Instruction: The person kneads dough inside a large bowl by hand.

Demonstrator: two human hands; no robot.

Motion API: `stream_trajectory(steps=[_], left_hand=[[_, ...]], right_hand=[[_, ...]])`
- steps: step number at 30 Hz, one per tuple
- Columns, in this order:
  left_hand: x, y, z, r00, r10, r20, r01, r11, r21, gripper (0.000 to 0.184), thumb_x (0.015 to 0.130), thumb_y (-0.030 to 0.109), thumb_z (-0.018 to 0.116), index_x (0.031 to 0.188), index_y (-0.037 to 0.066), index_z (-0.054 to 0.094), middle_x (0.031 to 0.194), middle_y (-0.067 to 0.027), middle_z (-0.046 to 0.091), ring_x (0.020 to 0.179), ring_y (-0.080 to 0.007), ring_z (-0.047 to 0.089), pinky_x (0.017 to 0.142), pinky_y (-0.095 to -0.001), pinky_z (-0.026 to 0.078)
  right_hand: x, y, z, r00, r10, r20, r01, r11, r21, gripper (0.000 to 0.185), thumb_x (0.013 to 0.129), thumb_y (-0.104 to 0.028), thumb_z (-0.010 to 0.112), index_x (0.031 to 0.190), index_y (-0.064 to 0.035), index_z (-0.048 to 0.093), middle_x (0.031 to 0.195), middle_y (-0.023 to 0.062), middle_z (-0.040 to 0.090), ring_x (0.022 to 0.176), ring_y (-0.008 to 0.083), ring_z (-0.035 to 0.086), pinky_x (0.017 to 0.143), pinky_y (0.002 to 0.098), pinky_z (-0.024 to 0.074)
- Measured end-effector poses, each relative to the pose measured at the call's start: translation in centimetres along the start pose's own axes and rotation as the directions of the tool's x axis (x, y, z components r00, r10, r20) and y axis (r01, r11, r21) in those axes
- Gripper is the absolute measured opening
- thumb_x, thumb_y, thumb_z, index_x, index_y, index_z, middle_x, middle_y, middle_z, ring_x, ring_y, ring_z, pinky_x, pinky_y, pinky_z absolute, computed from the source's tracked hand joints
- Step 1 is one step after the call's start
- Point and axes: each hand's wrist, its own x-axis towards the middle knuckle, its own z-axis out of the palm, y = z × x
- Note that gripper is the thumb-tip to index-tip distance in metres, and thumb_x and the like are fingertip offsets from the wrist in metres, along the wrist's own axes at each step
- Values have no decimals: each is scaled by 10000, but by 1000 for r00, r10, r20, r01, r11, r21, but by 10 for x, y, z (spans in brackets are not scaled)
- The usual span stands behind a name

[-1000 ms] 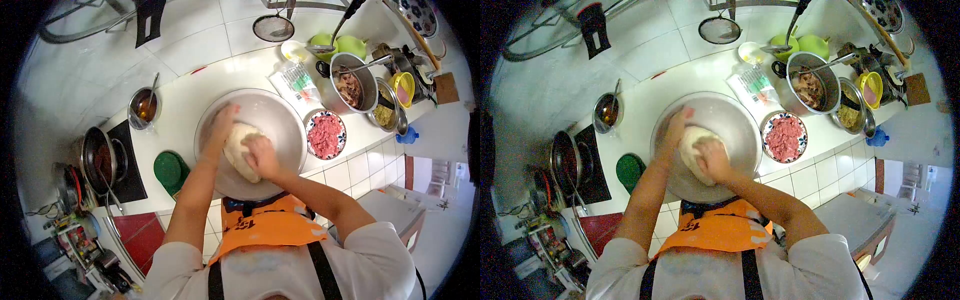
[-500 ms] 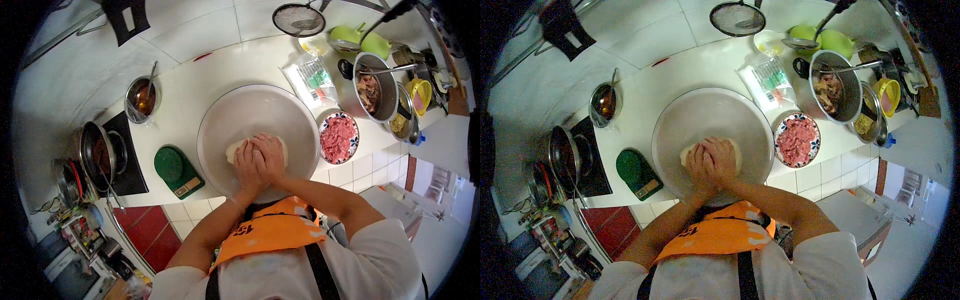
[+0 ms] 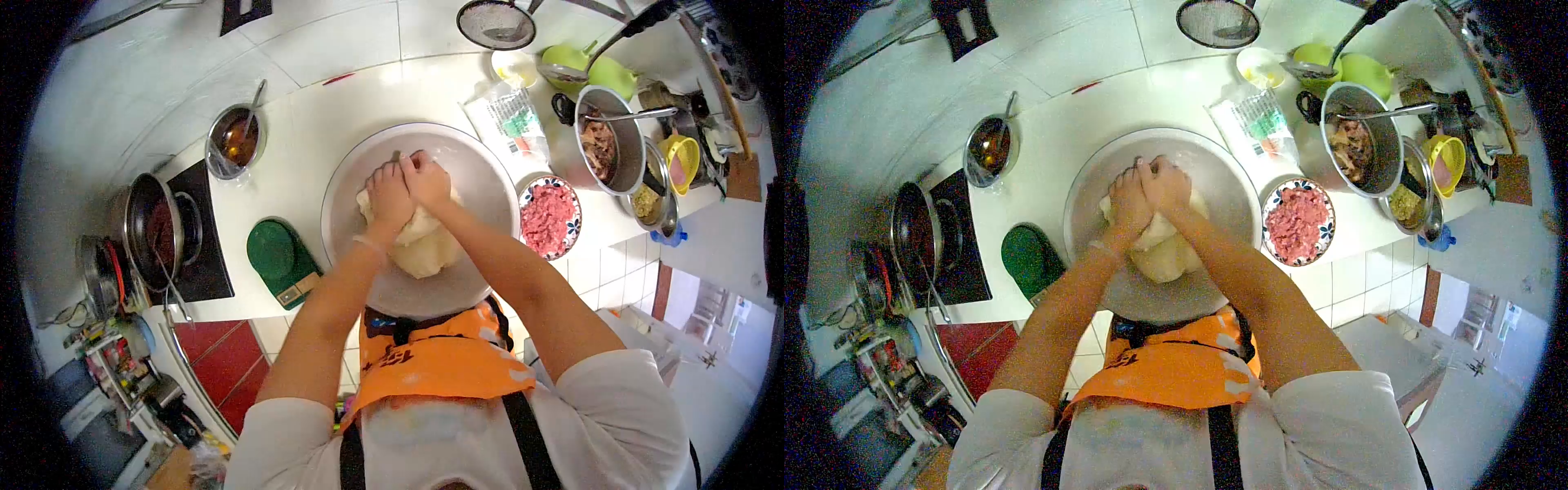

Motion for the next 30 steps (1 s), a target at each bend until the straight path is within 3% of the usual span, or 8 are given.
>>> stream_trajectory(steps=[5,6,7,12,14,17,26,30], left_hand=[[15,4,-84,894,-70,442,241,907,-344,390,946,311,450,1119,5,617,945,-165,665,909,-379,619,879,-500,441],[6,12,-91,937,85,339,-3,972,-235,393,953,318,441,1074,3,642,882,-181,668,868,-377,634,856,-493,455],[-5,22,-92,931,258,259,-240,966,-99,406,960,324,431,1028,2,667,818,-197,671,827,-375,648,833,-486,470],[-83,91,-106,855,-22,518,64,996,-63,405,950,302,436,1168,13,617,1022,-188,669,972,-356,630,893,-486,438],[-117,100,-93,988,-86,126,113,968,-226,412,924,272,475,1233,17,572,1297,-172,565,1225,-341,495,1019,-497,337],[-135,96,-69,996,-81,38,86,981,-176,423,920,285,474,1231,14,571,1336,-133,536,1254,-328,448,1063,-506,262],[-51,46,-18,999,-38,-21,33,980,-197,420,904,340,492,1191,58,611,1234,-118,608,1150,-333,524,1034,-497,299],[-10,32,-8,986,-151,69,164,953,-255,389,907,368,481,1099,75,651,1102,-126,660,1049,-352,572,970,-496,364]], right_hand=[[-108,5,-71,915,-404,8,391,890,235,340,906,-362,589,1009,-38,590,939,185,644,875,370,633,779,452,493],[-130,7,-82,876,-482,-1,470,855,220,337,904,-353,589,1012,-33,592,957,184,637,890,370,625,791,455,490],[-145,8,-91,875,-484,2,472,854,219,337,904,-353,589,1012,-33,592,957,184,637,890,370,625,791,455,490],[-146,14,-86,925,-374,-68,380,916,131,365,893,-291,571,1129,-12,580,1104,199,607,1100,369,529,991,483,367],[-156,21,-70,902,-427,-62,428,903,19,363,900,-278,544,1152,-19,579,1153,198,597,1135,367,512,1021,499,338],[-161,30,-63,863,-505,-25,497,855,-147,363,921,-252,470,1187,-34,585,1264,184,573,1209,359,481,1078,544,282],[-66,26,-37,832,-530,-167,535,845,-15,345,905,-205,418,1123,-32,622,1110,170,637,1058,371,557,945,496,385],[-29,24,-26,955,-291,-65,284,954,-96,327,910,-255,422,1016,-50,654,952,196,663,909,398,595,826,522,431]])
